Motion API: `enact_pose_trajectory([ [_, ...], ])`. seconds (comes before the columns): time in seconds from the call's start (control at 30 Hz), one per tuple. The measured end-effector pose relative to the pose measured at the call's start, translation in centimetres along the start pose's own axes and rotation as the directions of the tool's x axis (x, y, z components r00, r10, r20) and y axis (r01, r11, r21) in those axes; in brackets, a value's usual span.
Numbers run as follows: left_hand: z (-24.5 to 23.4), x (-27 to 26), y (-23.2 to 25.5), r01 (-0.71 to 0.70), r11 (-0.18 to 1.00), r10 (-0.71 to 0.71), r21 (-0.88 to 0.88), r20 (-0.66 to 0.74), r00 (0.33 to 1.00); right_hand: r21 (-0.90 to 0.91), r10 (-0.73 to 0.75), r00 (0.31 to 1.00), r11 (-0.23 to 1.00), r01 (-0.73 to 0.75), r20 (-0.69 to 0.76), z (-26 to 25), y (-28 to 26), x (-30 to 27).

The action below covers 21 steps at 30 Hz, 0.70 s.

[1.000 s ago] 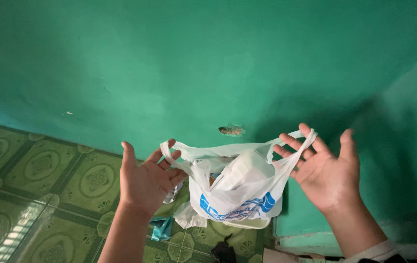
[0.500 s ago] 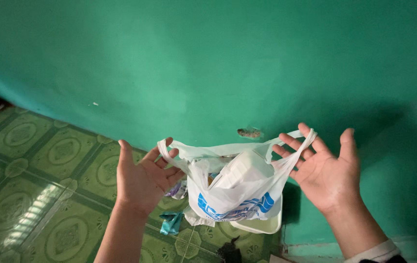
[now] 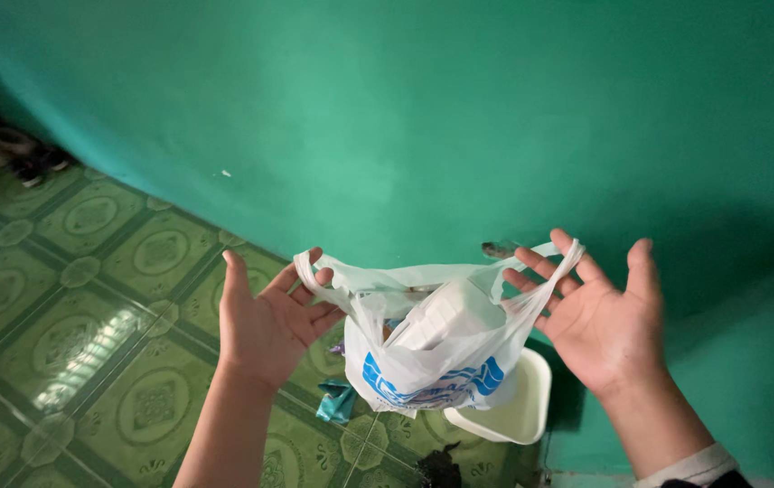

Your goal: The person packs various items into a white plastic bag. They place a white tissue, a blue snack packet, a purple snack packet, and a dark crumpled object into the bag one by one.

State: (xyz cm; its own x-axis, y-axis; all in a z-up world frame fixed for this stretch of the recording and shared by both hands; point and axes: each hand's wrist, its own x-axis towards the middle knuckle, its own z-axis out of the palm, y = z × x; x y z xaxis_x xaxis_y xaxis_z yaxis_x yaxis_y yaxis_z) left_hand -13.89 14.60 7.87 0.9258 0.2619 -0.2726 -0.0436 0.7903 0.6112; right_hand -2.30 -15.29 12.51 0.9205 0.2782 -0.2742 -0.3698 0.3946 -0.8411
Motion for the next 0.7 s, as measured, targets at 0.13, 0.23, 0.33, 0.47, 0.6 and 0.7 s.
enact_pose_trajectory([
  [0.13,-1.0,-0.9,0.8,-0.024,1.000,0.023,-0.010,-0.037,0.999,-0.010,0.018,0.999,1.000,-0.018,0.029,1.4,0.8,0.3],
  [0.23,-1.8,-1.4,1.5,-0.046,0.999,0.046,-0.018,-0.040,0.998,-0.015,0.029,0.999,0.999,-0.028,0.041,2.5,1.4,0.5],
  [0.33,-2.8,-1.8,2.3,-0.067,0.997,0.066,-0.030,-0.028,0.997,-0.020,0.038,0.998,0.999,-0.037,0.042,3.6,2.1,0.3],
  [0.47,-3.9,-2.5,3.1,-0.083,0.996,0.082,-0.045,-0.026,0.996,-0.024,0.050,0.996,0.999,-0.048,0.077,4.7,2.8,0.6],
  [0.6,-5.0,-3.0,4.0,-0.084,0.996,0.081,-0.041,-0.066,0.995,-0.034,0.058,0.995,0.998,-0.056,0.086,5.7,3.9,0.4],
  [0.7,-6.0,-3.5,4.4,-0.095,0.994,0.089,-0.059,-0.088,0.992,-0.030,0.067,0.993,0.997,-0.064,0.093,6.6,4.7,0.3],
])
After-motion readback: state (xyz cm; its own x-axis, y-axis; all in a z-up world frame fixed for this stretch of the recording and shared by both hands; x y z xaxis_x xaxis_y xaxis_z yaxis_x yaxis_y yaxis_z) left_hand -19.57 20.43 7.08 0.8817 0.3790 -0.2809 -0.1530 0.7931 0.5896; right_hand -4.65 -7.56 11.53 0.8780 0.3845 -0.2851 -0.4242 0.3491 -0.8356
